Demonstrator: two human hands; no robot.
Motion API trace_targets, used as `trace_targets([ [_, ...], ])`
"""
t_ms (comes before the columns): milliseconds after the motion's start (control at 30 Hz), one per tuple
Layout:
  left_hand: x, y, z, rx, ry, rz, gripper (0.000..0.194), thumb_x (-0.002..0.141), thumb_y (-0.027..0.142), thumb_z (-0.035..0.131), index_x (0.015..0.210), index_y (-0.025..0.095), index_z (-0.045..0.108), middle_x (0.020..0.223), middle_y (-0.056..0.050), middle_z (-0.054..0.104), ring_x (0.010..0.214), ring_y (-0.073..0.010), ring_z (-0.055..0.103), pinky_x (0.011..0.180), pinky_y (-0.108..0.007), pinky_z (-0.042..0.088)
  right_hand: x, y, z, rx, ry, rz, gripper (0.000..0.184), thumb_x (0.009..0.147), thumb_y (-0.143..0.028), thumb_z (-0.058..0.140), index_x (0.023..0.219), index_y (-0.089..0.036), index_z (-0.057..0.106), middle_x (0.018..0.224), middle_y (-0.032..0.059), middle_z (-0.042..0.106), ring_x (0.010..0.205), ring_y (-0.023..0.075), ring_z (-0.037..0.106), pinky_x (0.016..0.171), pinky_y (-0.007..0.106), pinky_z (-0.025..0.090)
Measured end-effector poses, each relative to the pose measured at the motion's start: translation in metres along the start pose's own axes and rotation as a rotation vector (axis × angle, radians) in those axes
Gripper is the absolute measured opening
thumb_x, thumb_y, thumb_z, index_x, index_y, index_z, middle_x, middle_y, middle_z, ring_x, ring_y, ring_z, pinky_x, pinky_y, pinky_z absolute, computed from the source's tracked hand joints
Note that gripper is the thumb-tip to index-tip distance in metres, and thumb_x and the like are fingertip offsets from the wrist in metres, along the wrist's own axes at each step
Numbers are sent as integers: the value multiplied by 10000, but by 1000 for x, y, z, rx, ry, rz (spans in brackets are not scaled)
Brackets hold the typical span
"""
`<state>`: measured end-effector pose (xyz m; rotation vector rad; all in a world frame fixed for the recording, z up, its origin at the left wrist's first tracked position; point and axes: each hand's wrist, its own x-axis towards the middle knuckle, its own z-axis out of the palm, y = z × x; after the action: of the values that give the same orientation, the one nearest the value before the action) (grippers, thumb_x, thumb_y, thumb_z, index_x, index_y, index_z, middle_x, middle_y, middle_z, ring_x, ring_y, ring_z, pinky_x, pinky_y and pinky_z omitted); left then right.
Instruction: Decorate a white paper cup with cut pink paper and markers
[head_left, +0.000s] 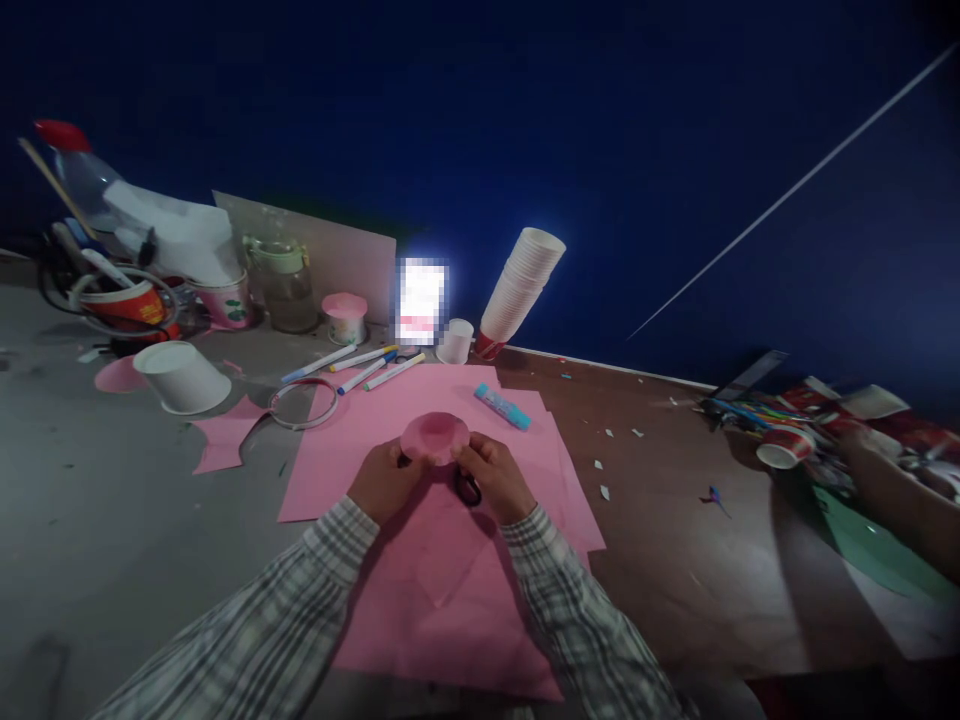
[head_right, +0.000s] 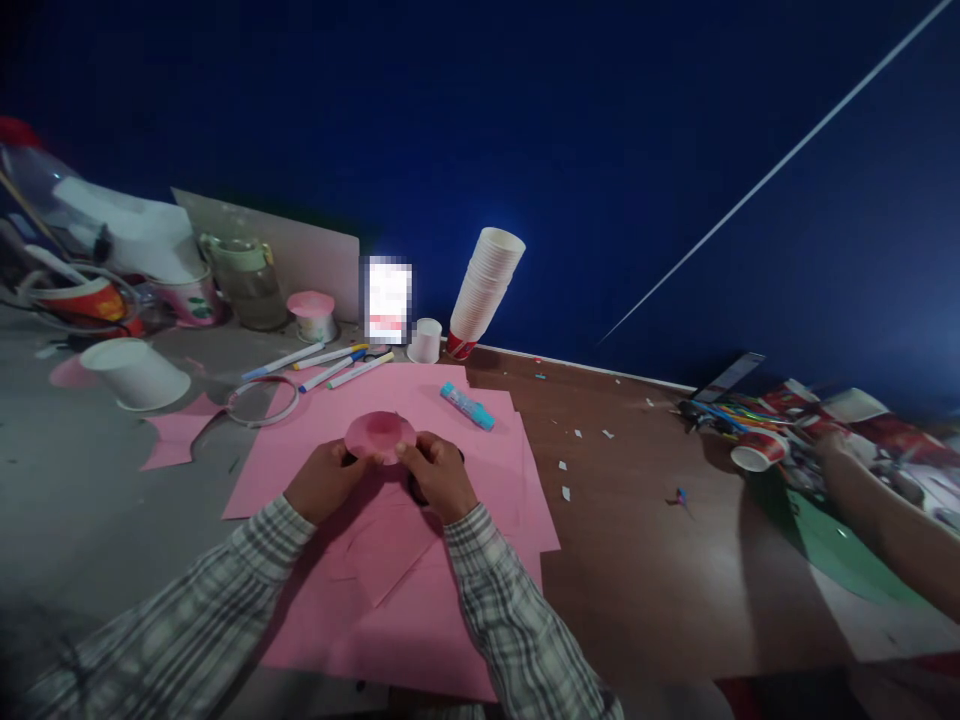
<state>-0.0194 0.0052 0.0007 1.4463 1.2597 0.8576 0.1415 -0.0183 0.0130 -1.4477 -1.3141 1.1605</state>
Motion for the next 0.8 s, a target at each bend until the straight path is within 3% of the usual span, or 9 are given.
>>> trace_targets([
  [233, -1, -4, -3, -23, -86, 16, 339, 722, 365, 585, 916, 110, 697, 848, -66, 741, 794, -233, 651, 725, -304, 491, -1, 2, 4, 2, 62, 34, 419, 759, -505, 553, 519, -218, 363, 435, -81, 305, 422, 75, 285, 424, 227, 215],
  [400, -1, 0, -4, -74, -101, 22, 312, 722, 399, 613, 825, 120, 707, 763, -31, 720, 760, -211, 634, 678, -268, 479, -2, 3, 6, 26, 92, -3, 421, 781, -509, 556, 538, -215, 378, 462, -79, 315, 438, 79, 279, 423, 227, 215],
  [600, -2, -1, 0, -86, -76, -92, 354, 692, 462, 619, 639, 117, 678, 495, 16, 574, 499, -133, 498, 480, -230, 371, -2, 7, 11, -1, 117, -35, 399, 814, -471, 530, 547, -219, 373, 487, -69, 340, 474, 92, 295, 446, 233, 235],
  [800, -3, 0, 1, -76, -72, -35, 322, 689, 431, 605, 716, 128, 709, 584, -16, 652, 577, -168, 557, 546, -254, 438, -3, 8, 15, -5, 114, -42, 373, 820, -445, 517, 554, -224, 375, 482, -67, 355, 464, 94, 314, 445, 234, 251],
])
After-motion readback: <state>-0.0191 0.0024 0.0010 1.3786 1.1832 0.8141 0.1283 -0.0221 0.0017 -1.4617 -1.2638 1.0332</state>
